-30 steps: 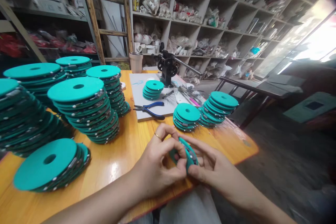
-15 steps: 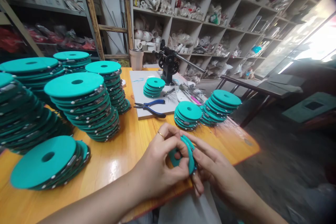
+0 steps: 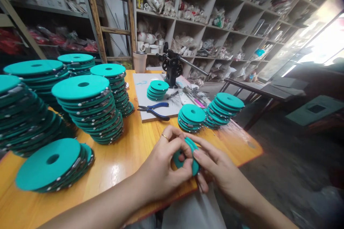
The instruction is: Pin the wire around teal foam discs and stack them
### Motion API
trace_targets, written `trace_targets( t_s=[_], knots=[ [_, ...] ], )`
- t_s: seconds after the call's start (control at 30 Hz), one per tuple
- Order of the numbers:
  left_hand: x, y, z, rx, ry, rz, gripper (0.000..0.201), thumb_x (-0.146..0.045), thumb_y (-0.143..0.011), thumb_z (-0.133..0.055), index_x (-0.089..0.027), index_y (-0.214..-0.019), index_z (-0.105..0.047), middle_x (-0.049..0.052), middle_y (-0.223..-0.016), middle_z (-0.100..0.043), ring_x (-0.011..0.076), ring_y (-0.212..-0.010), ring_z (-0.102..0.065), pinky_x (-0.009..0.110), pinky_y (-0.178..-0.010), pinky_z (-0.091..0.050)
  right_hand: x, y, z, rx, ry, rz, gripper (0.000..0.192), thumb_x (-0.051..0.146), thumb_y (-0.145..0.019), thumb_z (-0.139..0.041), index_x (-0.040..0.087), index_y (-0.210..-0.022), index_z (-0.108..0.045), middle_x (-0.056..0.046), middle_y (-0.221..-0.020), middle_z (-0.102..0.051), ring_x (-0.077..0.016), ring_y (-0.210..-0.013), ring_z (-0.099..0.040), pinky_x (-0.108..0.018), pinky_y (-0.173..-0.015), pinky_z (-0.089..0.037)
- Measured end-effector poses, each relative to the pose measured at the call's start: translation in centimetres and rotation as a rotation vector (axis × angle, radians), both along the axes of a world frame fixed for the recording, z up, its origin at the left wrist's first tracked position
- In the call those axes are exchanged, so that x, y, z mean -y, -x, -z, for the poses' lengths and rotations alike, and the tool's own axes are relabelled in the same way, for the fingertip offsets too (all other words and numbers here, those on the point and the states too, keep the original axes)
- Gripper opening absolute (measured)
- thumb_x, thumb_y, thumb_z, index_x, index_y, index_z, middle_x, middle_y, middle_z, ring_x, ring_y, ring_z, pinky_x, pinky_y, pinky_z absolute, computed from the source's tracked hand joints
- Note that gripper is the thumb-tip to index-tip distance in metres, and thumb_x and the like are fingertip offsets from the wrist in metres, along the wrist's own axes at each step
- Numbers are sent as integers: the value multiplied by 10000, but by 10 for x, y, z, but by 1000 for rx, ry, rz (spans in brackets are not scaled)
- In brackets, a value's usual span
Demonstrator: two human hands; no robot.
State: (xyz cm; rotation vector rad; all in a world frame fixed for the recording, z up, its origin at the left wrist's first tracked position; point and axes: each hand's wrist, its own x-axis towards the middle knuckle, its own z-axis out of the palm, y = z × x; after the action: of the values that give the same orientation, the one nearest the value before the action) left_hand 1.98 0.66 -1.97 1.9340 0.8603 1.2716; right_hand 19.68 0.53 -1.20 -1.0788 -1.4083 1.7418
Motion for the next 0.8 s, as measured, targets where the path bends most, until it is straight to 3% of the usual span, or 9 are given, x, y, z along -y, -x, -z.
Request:
trace_targets(
  t_s=[0.03, 0.17, 0.3, 0.4, 0.47, 0.53, 0.6, 0.7, 0.8],
  knots=[
    [1, 0, 0, -18, 12, -8, 138, -138, -804, -601, -195, -889, -509, 53, -1078, -436, 159, -1088, -503, 291, -955, -478, 1, 0, 1, -7, -2, 13, 627, 528, -922, -597, 263, -1439, -360, -39, -933, -594, -22, -487, -547, -95, -469, -376],
    [4, 3, -1, -148, 15, -38, 756, -279, -649, -802, -241, -1272, -377, 88, -1342, -318, 214, -1305, -372, 338, -1097, -396, 10, -2, 4, -144, -14, 51, 616, 561, -909, -598, 230, -1377, -374, -43, -955, -601, -24, -496, -523, -138, -511, -430],
    [2, 9, -15, -239, -87, -44, 712, -199, -710, -722, -240, -1325, -365, 73, -1333, -370, 169, -1292, -401, 283, -1121, -362, 12, -12, -10, -82, -87, 4, 689, 661, -936, -458, 126, -1366, -393, 4, -604, -541, -84, -524, -539, -185, -590, -480],
    [5, 16, -32, -266, -166, -89, 715, -228, -721, -717, -225, -1343, -365, 80, -1342, -371, 170, -1298, -396, 265, -1123, -356, -3, -23, -28, 220, -387, 105, 623, 615, -986, -345, 112, -1336, -463, -19, -621, -565, -105, -568, -564, -197, -608, -481],
    [14, 24, -44, -324, -165, -126, 699, -231, -742, -701, -236, -1355, -364, 77, -1361, -371, 174, -1316, -388, 271, -1133, -349, -21, -30, -37, 508, -733, 187, 469, 468, -988, -404, 141, -1304, -516, -59, -839, -641, -117, -656, -606, -222, -647, -505],
    [30, 37, -53, -405, -122, -175, 682, -242, -775, -681, -271, -1374, -356, 65, -1401, -359, 179, -1341, -378, 283, -1142, -349, -41, -34, -41, 771, -1079, 176, 382, 305, -965, -376, 161, -1267, -562, -84, -1140, -616, -172, -974, -631, -297, -858, -520],
    [50, 59, -61, -470, -78, -267, 682, -267, -800, -672, -321, -1394, -340, 41, -1439, -353, 191, -1359, -378, 303, -1140, -363, -58, -37, -40, 868, -1212, 113, 423, 190, -915, -371, 165, -1296, -553, -81, -1294, -542, -218, -1185, -545, -379, -1009, -457],
    [82, 106, -71, -479, -41, -533, 655, -323, -804, -684, -343, -1383, -379, 29, -1411, -440, 235, -1311, -452, 381, -1131, -388, -79, -40, -35, 1067, -1365, -56, 527, 102, -860, -405, 205, -1368, -500, -71, -1308, -535, -223, -1156, -566, -355, -941, -494],
    [109, 154, -77, -388, 86, -784, 598, -393, -812, -681, -349, -1356, -437, 21, -1383, -505, 273, -1246, -529, 463, -1102, -419, -94, -44, -31, 1069, -1420, -173, 578, 48, -815, -431, 211, -1362, -515, -90, -1296, -546, -240, -1104, -598, -304, -840, -517]
  ],
)
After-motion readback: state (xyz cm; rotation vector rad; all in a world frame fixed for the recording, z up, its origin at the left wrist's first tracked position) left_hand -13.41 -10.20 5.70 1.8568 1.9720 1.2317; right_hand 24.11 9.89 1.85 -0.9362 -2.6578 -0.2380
